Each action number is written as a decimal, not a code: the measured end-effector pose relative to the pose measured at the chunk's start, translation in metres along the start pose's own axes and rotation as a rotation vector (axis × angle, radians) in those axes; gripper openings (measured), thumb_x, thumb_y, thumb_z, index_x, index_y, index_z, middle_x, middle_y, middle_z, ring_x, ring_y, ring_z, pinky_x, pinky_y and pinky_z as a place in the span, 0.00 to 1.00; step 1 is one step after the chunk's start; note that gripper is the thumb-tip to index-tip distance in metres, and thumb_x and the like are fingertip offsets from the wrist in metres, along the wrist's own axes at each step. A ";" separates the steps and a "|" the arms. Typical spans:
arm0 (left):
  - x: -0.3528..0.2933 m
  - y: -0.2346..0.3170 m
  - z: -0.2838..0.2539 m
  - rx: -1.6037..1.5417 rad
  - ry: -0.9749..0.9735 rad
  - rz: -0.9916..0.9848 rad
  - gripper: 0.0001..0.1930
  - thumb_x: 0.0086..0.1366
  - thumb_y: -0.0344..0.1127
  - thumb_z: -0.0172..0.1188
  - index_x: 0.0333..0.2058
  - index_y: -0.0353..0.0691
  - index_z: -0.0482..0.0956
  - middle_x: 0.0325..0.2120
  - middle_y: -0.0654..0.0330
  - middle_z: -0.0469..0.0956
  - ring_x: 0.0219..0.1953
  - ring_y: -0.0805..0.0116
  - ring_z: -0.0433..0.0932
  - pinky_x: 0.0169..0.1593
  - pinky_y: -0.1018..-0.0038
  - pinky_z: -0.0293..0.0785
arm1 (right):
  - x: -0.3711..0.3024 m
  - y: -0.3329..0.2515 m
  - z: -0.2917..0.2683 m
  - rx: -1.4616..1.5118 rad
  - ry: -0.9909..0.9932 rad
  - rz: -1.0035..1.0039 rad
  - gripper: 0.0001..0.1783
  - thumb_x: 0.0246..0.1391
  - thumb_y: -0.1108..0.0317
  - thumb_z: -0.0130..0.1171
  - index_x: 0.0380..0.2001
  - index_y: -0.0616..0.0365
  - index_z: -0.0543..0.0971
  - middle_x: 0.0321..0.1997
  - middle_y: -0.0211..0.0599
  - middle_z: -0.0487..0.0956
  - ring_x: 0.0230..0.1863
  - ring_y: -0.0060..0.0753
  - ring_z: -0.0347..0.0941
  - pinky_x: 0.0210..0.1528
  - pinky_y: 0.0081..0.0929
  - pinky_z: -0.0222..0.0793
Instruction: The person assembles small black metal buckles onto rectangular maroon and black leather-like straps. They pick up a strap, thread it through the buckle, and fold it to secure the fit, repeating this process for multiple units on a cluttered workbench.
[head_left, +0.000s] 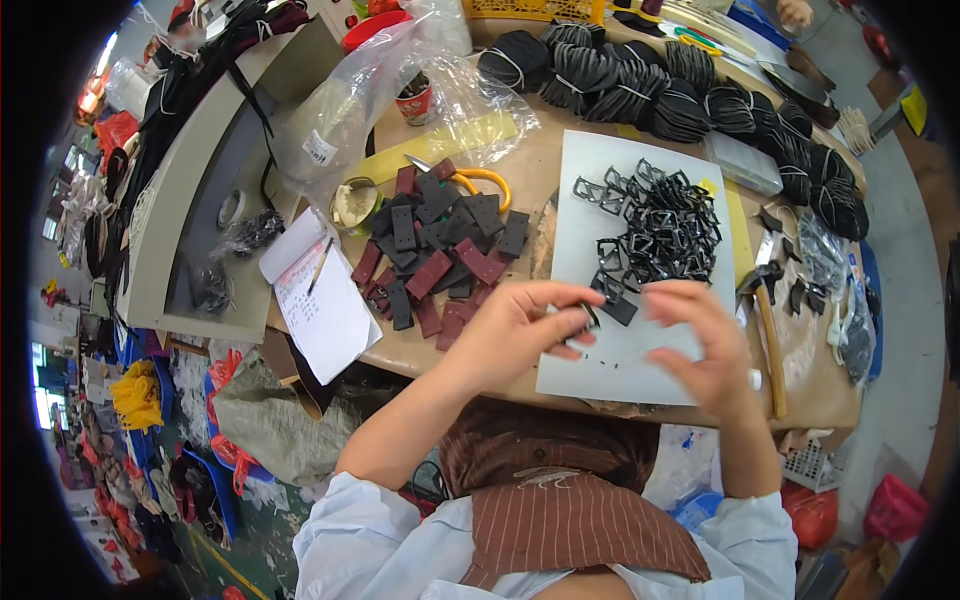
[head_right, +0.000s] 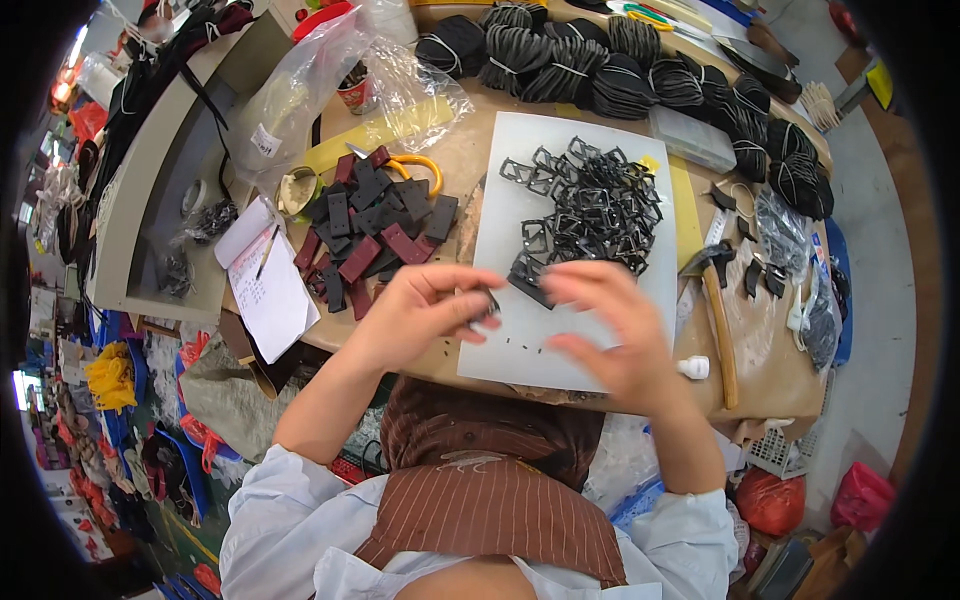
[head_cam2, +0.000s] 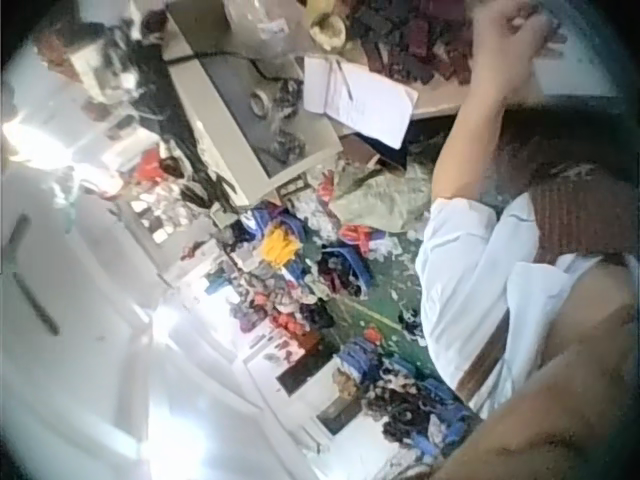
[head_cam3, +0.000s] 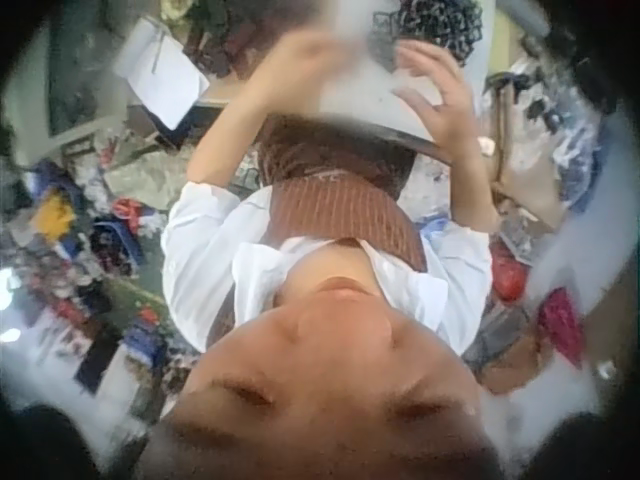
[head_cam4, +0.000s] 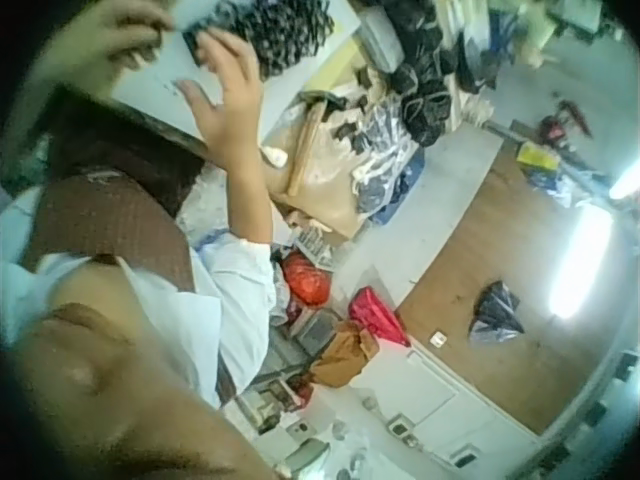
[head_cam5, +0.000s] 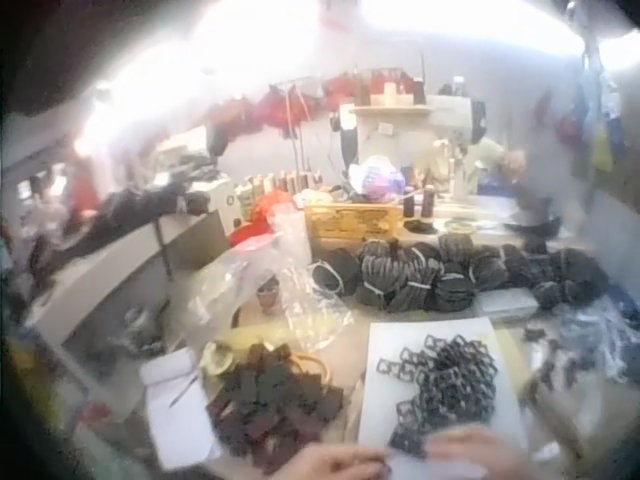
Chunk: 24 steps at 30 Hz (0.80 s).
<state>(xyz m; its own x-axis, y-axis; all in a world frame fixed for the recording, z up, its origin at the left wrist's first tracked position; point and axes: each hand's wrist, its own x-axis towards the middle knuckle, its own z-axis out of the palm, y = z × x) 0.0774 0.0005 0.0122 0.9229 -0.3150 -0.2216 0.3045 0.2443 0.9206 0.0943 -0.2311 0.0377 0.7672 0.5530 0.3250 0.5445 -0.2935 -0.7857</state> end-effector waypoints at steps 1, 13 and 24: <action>-0.005 0.002 0.006 -0.001 -0.053 -0.058 0.12 0.61 0.25 0.54 0.44 0.32 0.74 0.34 0.60 0.77 0.34 0.76 0.77 0.35 0.80 0.77 | 0.008 -0.005 0.013 0.022 -0.057 -0.044 0.26 0.42 0.75 0.64 0.48 0.57 0.73 0.49 0.38 0.70 0.40 0.31 0.71 0.42 0.26 0.70; -0.031 -0.004 0.008 -0.057 -0.068 -0.035 0.14 0.59 0.26 0.58 0.43 0.31 0.66 0.31 0.58 0.77 0.33 0.75 0.77 0.35 0.79 0.77 | 0.008 -0.005 0.035 0.055 -0.082 -0.297 0.21 0.38 0.73 0.67 0.40 0.61 0.77 0.42 0.40 0.76 0.39 0.37 0.75 0.39 0.25 0.73; -0.039 -0.052 0.022 -0.340 0.174 0.066 0.08 0.60 0.26 0.57 0.38 0.35 0.70 0.30 0.61 0.76 0.32 0.78 0.76 0.35 0.82 0.77 | -0.028 -0.004 0.093 -0.211 0.373 -0.242 0.12 0.35 0.75 0.70 0.23 0.57 0.75 0.32 0.35 0.70 0.33 0.34 0.68 0.32 0.26 0.65</action>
<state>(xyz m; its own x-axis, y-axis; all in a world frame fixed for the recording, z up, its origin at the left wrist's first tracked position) 0.0201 -0.0198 -0.0198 0.9603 -0.1352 -0.2439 0.2772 0.5580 0.7822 0.0392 -0.1725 -0.0175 0.6581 0.3194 0.6819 0.7496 -0.3636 -0.5531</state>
